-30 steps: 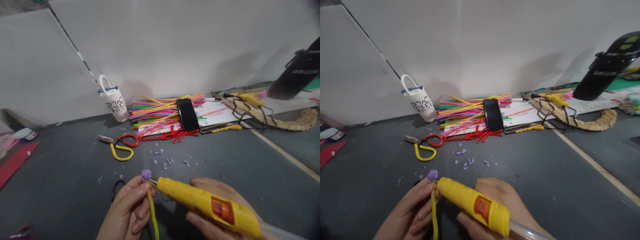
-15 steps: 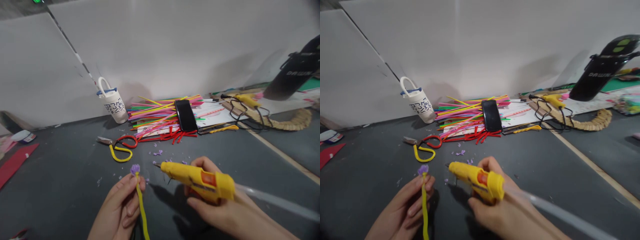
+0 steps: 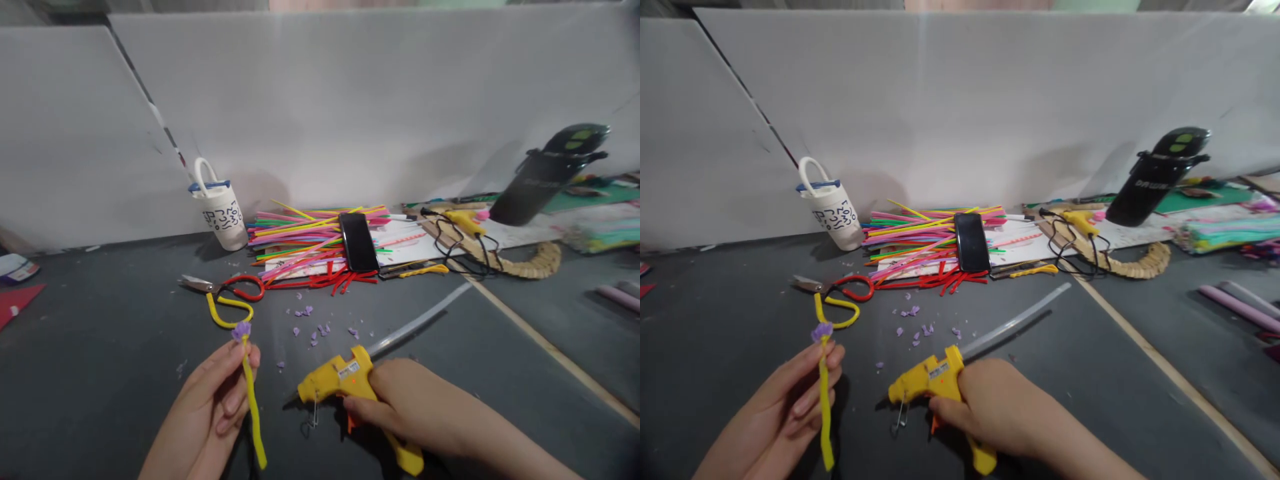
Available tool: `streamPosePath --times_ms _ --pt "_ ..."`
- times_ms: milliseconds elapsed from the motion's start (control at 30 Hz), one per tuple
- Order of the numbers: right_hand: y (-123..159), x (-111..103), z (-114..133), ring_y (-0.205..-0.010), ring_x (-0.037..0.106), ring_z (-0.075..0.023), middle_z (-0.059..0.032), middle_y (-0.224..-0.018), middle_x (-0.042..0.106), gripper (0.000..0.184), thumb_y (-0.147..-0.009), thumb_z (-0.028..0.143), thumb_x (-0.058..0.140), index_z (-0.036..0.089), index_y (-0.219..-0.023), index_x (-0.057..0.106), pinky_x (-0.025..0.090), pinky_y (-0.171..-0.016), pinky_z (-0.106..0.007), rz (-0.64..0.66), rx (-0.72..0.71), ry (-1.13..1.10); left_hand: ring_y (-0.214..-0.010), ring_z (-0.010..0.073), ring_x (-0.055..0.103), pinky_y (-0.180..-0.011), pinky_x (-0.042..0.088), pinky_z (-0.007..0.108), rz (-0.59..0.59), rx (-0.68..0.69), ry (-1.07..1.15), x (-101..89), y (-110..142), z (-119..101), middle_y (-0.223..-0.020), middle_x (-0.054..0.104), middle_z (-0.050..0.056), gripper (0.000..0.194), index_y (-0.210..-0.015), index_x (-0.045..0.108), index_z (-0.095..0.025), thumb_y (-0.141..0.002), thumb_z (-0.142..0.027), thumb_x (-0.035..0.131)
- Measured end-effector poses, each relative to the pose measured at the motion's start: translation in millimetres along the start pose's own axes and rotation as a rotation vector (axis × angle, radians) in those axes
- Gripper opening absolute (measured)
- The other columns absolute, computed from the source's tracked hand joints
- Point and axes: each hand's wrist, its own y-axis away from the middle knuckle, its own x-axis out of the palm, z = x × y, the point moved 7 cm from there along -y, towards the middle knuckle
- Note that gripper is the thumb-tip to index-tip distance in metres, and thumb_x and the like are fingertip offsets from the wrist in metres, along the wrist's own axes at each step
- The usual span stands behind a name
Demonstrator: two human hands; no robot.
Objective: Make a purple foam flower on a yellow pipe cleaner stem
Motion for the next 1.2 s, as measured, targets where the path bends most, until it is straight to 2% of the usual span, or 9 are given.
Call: streamPosePath --times_ms 100,167,267,400,567,733,867,1033,1200 --pt "3 -6 3 -0.053 0.059 -0.0185 -0.0091 -0.062 0.068 0.047 -0.086 0.052 0.046 0.015 -0.067 0.069 0.03 -0.048 -0.025 -0.037 -0.017 0.167 -0.04 -0.0006 0.022 -0.032 0.025 0.01 0.01 -0.005 -0.008 0.1 1 0 -0.056 0.044 -0.006 0.02 -0.071 0.068 -0.01 -0.071 -0.029 0.075" --pt "2 -17 8 -0.045 0.054 -0.0166 -0.0066 -0.053 0.064 0.046 -0.085 0.052 0.05 0.016 -0.061 0.066 0.024 -0.044 -0.025 -0.155 -0.048 0.274 -0.04 -0.0001 0.022 -0.032 0.025 0.01 0.022 -0.015 -0.011 1.1 1 1 -0.053 0.042 -0.007 0.021 -0.071 0.069 -0.009 -0.071 -0.029 0.075" --pt "-9 -35 27 -0.051 0.054 -0.0151 -0.0034 -0.058 0.064 0.021 -0.086 0.029 0.055 0.016 -0.074 0.065 0.025 -0.046 -0.024 -0.359 -0.204 0.377 -0.039 -0.0005 0.021 -0.031 0.024 0.009 0.036 -0.022 -0.009 3.8 3 4 -0.05 0.046 -0.006 0.022 -0.071 0.07 -0.009 -0.069 -0.029 0.076" --pt "-42 -35 49 -0.074 0.056 -0.0151 -0.0045 -0.082 0.065 0.013 -0.083 0.01 0.054 0.017 -0.084 0.065 0.034 -0.062 -0.024 -0.345 -0.417 0.424 -0.036 -0.0017 0.021 -0.031 0.023 0.008 0.093 -0.033 -0.019 12.0 4 7 -0.051 0.054 -0.003 0.022 -0.072 0.071 -0.01 -0.067 -0.03 0.077" --pt "-68 -23 57 -0.073 0.053 -0.0178 -0.0074 -0.079 0.062 0.011 -0.081 0.009 0.055 0.014 -0.076 0.064 0.033 -0.063 -0.028 -0.312 -0.537 0.455 -0.037 -0.0012 0.024 -0.031 0.023 0.009 0.092 -0.026 -0.027 14.8 4 7 -0.054 0.058 -0.001 0.021 -0.07 0.07 -0.011 -0.066 -0.031 0.078" --pt "-69 -23 56 -0.071 0.052 -0.0179 -0.0077 -0.076 0.061 0.012 -0.077 0.004 0.054 0.013 -0.072 0.061 0.034 -0.061 -0.027 -0.321 -0.53 0.348 -0.037 -0.0009 0.027 -0.031 0.02 0.01 0.079 -0.001 -0.031 14.5 4 6 -0.07 0.067 0.002 0.015 -0.076 0.068 -0.014 -0.07 -0.027 0.074" --pt "-57 -36 62 -0.061 0.051 -0.0123 -0.0003 -0.069 0.058 0.014 -0.076 0.003 0.05 0.016 -0.075 0.057 0.036 -0.057 -0.022 -0.342 -0.503 0.142 -0.038 0.0003 0.033 -0.032 0.022 0.01 0.076 0.022 -0.083 16.6 2 7 -0.068 0.066 0.002 0.014 -0.074 0.068 -0.015 -0.072 -0.027 0.073" --pt "-33 -41 80 -0.065 0.054 -0.0079 0.0039 -0.071 0.059 0.017 -0.076 0.003 0.047 0.018 -0.077 0.055 0.039 -0.059 -0.014 -0.331 -0.554 -0.118 -0.047 0.0045 0.043 -0.04 0.033 0.011 0.057 -0.002 -0.125 18.6 -1 14 -0.058 0.057 -0.002 0.014 -0.077 0.072 -0.016 -0.068 -0.026 0.076" --pt "-25 -33 83 -0.061 0.049 -0.0085 0.0044 -0.066 0.055 0.014 -0.073 0.004 0.052 0.017 -0.071 0.057 0.037 -0.057 -0.017 -0.34 -0.552 -0.249 -0.062 0.0101 0.056 -0.059 0.048 0.018 0.119 -0.048 -0.072 26.4 1 23 -0.07 0.066 0.001 0.009 -0.077 0.074 -0.02 -0.069 -0.022 0.075"
